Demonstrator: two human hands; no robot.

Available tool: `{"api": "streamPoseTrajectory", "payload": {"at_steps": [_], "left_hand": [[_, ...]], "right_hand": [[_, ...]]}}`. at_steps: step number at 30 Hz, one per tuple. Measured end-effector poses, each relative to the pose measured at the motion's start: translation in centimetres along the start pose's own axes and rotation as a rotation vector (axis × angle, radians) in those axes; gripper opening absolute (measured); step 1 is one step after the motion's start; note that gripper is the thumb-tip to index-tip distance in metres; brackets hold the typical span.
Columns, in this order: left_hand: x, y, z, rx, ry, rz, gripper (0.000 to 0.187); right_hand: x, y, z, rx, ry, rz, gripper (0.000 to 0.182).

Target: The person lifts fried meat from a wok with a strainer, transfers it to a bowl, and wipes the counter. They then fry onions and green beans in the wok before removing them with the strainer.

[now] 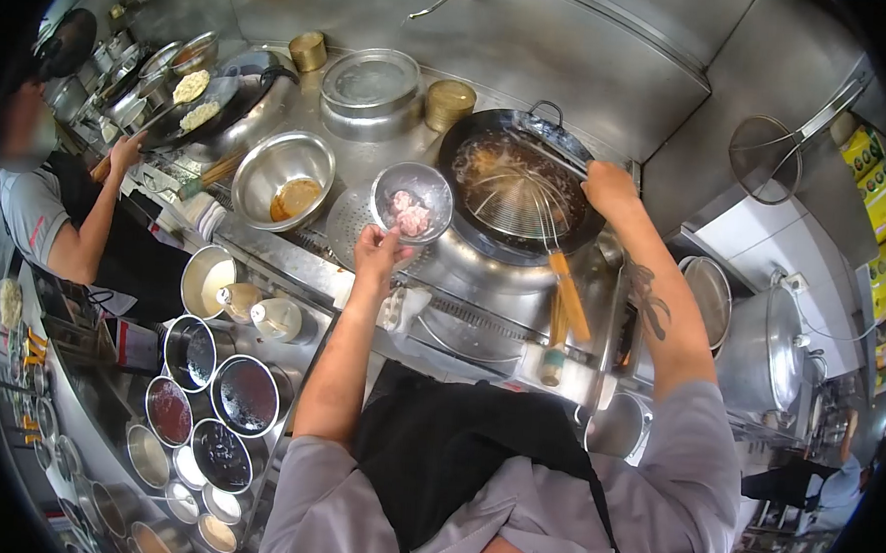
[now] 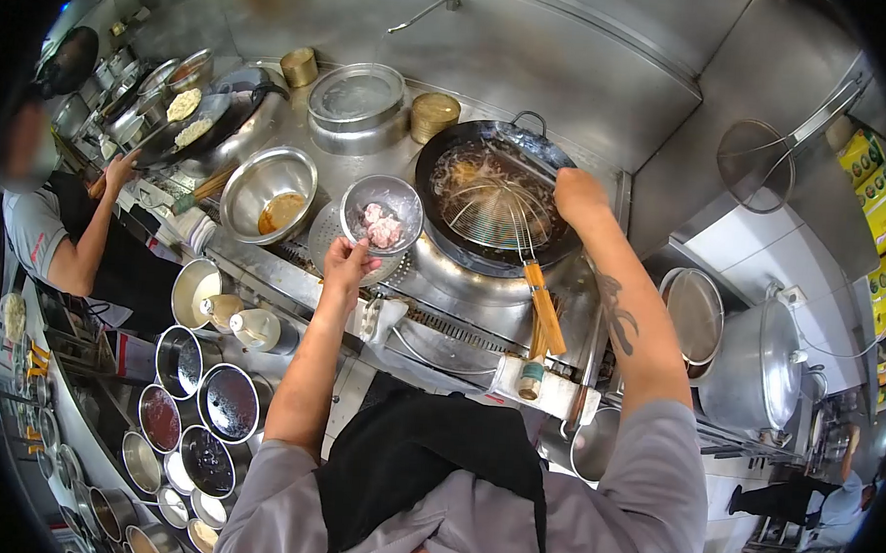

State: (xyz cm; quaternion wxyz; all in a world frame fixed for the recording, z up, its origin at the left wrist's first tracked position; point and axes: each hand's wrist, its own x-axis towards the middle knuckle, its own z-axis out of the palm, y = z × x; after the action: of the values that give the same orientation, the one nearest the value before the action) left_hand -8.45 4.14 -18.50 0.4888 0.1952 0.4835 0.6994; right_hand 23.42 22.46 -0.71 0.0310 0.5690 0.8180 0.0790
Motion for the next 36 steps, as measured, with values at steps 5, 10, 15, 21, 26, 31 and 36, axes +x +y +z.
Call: {"api": "streamPoseTrajectory", "payload": {"at_steps": [5,10,15,21,26,31,36], "left_hand": [[0.5,0.2,-0.1,-0.040,-0.053,0.109,0.016],[1.4,0.8,0.9,0.077,-0.079,0.231,0.014],[1.3,0.7,2.7,0.165,-0.161,0.472,0.014],[1.0,1.1,4.3,0.156,-0.180,0.427,0.013],[1.5,0.9,4.7,0.141,-0.133,0.202,0.015],[2.0,0.5,4.8,0.136,-0.153,0.259,0.015],[2.0,1.0,5.0,0.142,-0.269,0.339,0.012]], "right_hand": [[-7.8,-2.5,-10.2,0.111,0.188,-0.168,0.026],[-14.0,-4.6,-15.5,0.193,0.075,-0.365,0.036],[-14.8,-5.4,-14.3,0.224,0.129,-0.473,0.029],[-14.8,-4.9,-13.3,0.136,0.186,-0.427,0.023],[-15.1,-3.6,-13.9,0.073,0.215,-0.357,0.025],[-15.8,-3.8,-14.2,-0.017,0.166,-0.337,0.032],[-15.3,-3.9,-13.4,-0.106,0.129,-0.325,0.037]]}}
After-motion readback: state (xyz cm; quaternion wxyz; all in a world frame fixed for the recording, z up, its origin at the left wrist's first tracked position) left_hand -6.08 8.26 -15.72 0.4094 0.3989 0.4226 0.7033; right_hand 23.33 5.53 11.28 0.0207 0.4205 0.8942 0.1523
